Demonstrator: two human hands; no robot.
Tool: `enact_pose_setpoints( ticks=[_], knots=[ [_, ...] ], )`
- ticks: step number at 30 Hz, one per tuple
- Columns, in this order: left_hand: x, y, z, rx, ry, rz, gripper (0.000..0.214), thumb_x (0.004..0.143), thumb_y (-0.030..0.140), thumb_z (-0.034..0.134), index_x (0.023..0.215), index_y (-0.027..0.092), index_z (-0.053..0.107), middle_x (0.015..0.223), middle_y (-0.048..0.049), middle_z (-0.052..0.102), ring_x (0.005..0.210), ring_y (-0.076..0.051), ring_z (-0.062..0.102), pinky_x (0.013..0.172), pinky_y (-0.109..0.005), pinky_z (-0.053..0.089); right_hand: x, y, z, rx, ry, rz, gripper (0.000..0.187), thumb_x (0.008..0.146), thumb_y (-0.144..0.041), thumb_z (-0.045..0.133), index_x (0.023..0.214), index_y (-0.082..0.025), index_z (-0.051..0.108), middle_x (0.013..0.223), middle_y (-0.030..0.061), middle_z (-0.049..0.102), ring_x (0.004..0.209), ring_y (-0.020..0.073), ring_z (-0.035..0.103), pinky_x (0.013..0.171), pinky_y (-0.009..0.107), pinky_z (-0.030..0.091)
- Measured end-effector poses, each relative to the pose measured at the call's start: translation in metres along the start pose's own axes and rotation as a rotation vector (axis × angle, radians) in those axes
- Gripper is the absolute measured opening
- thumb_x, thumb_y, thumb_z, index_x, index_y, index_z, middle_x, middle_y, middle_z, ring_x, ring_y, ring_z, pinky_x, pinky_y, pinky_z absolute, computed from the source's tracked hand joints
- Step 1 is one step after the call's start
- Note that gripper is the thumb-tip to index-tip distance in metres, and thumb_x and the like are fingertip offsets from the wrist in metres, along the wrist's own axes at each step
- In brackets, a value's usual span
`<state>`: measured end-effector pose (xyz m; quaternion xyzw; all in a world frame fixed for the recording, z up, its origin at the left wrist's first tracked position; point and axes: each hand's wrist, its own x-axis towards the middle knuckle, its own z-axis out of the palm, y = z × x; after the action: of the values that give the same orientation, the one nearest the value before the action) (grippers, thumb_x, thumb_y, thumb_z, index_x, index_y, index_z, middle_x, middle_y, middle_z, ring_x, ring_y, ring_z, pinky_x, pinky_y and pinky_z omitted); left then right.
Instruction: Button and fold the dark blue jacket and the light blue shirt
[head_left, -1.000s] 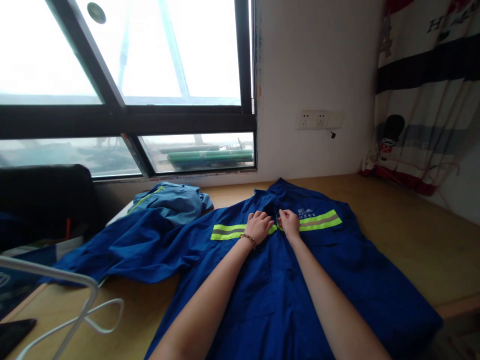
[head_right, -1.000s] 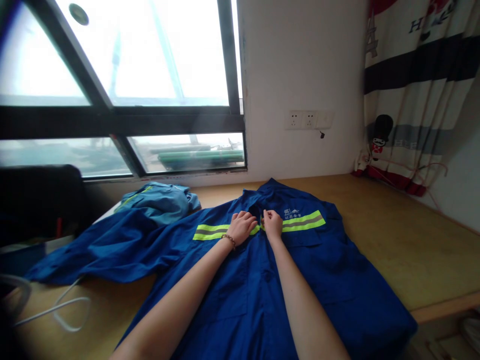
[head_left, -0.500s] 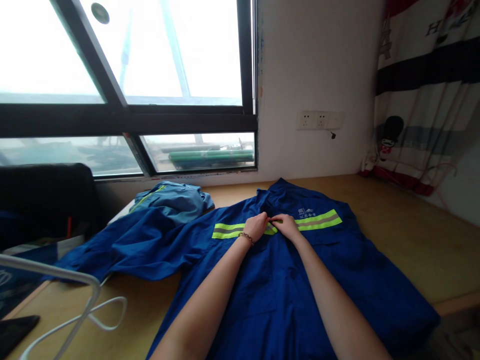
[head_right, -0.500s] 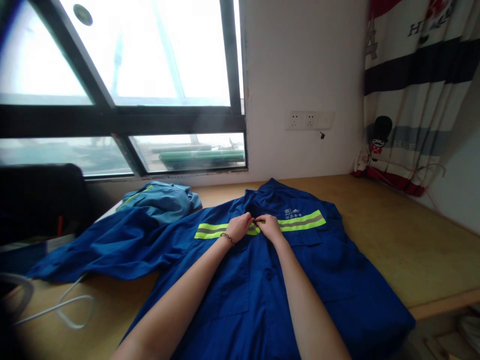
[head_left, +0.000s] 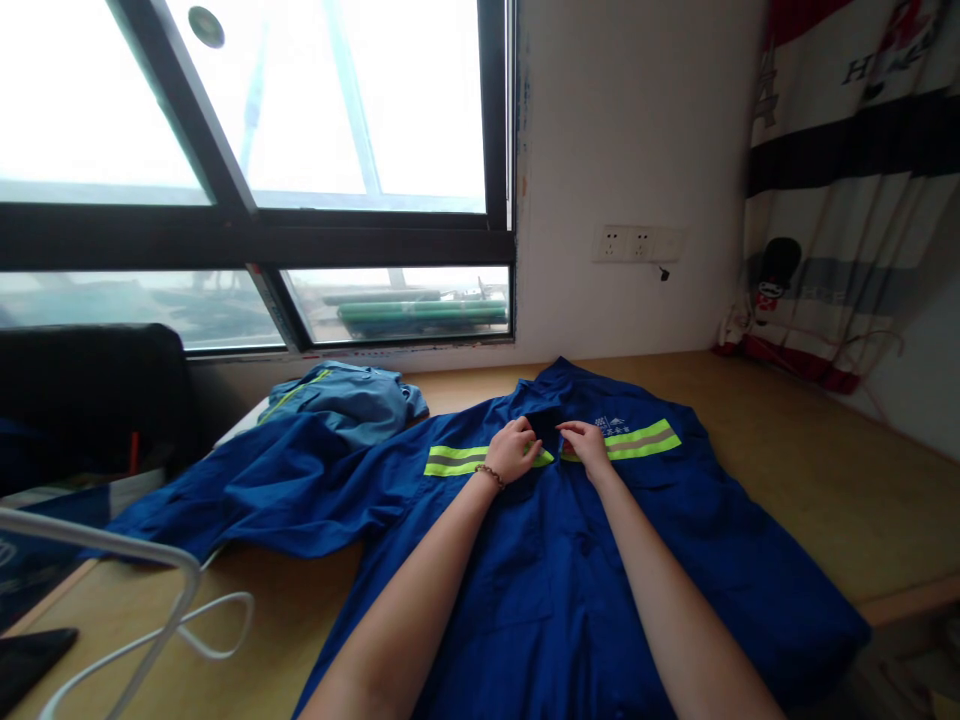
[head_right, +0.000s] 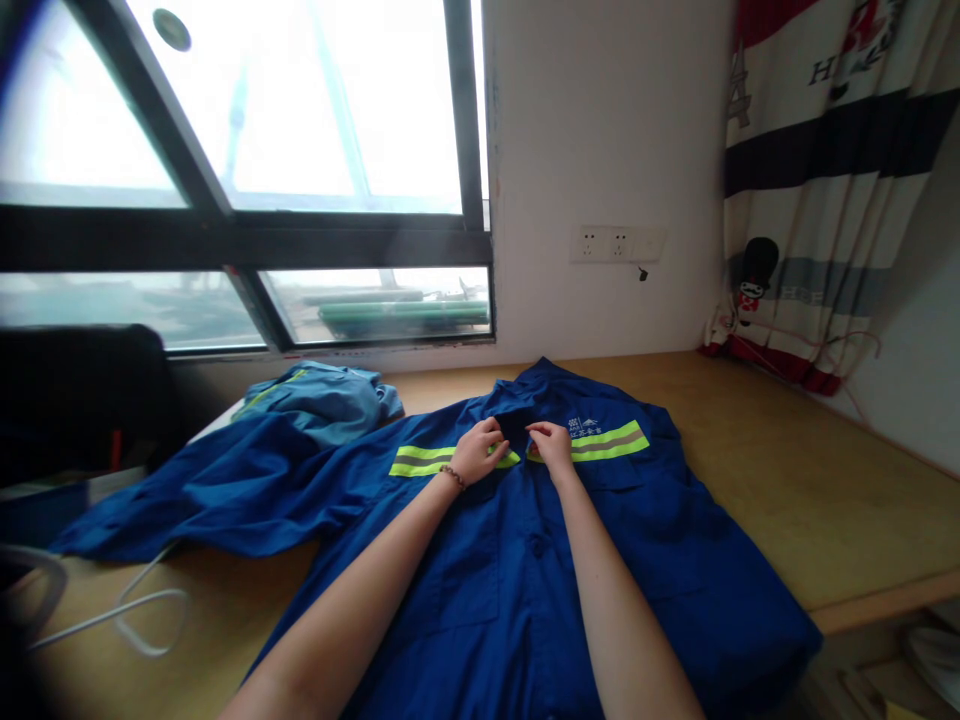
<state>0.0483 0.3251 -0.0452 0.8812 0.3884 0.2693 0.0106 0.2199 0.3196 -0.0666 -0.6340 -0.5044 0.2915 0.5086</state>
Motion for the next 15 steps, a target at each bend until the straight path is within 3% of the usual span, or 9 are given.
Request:
enact_pose_setpoints(
  ticks=[6,9,12,15],
  knots=[
    [0.005,0.0,0.003,-0.089,-0.123,-0.094,0.018,0.087,0.032,0.036,0.086,0.022,0.051,0.083,-0.0007,0.057,0.073,-0.012,0.055,0.065,-0.022,0.039,0.0,-0.004,-0.004,0.045,0.061,0.004,0.033,0.067,-0.029,0.045,0.084,-0.011,0.067,0.057,0.004,0.061,0.054,0.0157,0.057,0.05,0.025,0.047],
    [0.005,-0.001,0.007,-0.157,-0.131,-0.076,0.014,0.086,0.026,0.035,0.09,0.021,0.048,0.081,-0.0003,0.057,0.074,-0.012,0.055,0.067,-0.022,0.04,-0.003,-0.01,-0.009,-0.004,0.124,-0.026,0.029,0.067,-0.026,0.046,0.08,-0.013,0.068,0.063,0.0043,0.061,0.061,0.0178,0.057,0.061,0.03,0.047],
    [0.005,0.0,0.01,-0.222,-0.055,-0.016,0.015,0.086,0.02,0.033,0.096,0.019,0.045,0.089,-0.0032,0.054,0.081,-0.013,0.053,0.073,-0.024,0.042,-0.011,-0.021,-0.008,-0.202,0.135,-0.248,0.023,0.063,-0.012,0.048,0.074,-0.017,0.068,0.088,0.0067,0.062,0.087,0.0209,0.055,0.082,0.033,0.041],
    [0.003,0.0,0.012,-0.268,0.013,0.039,0.026,0.082,0.011,0.033,0.106,0.017,0.04,0.103,-0.0068,0.048,0.091,-0.013,0.051,0.082,-0.027,0.042,-0.018,-0.028,0.0,-0.431,-0.045,-0.543,0.035,0.064,-0.001,0.042,0.083,-0.019,0.066,0.105,0.0061,0.058,0.106,0.0179,0.046,0.095,0.032,0.031]
  ],
)
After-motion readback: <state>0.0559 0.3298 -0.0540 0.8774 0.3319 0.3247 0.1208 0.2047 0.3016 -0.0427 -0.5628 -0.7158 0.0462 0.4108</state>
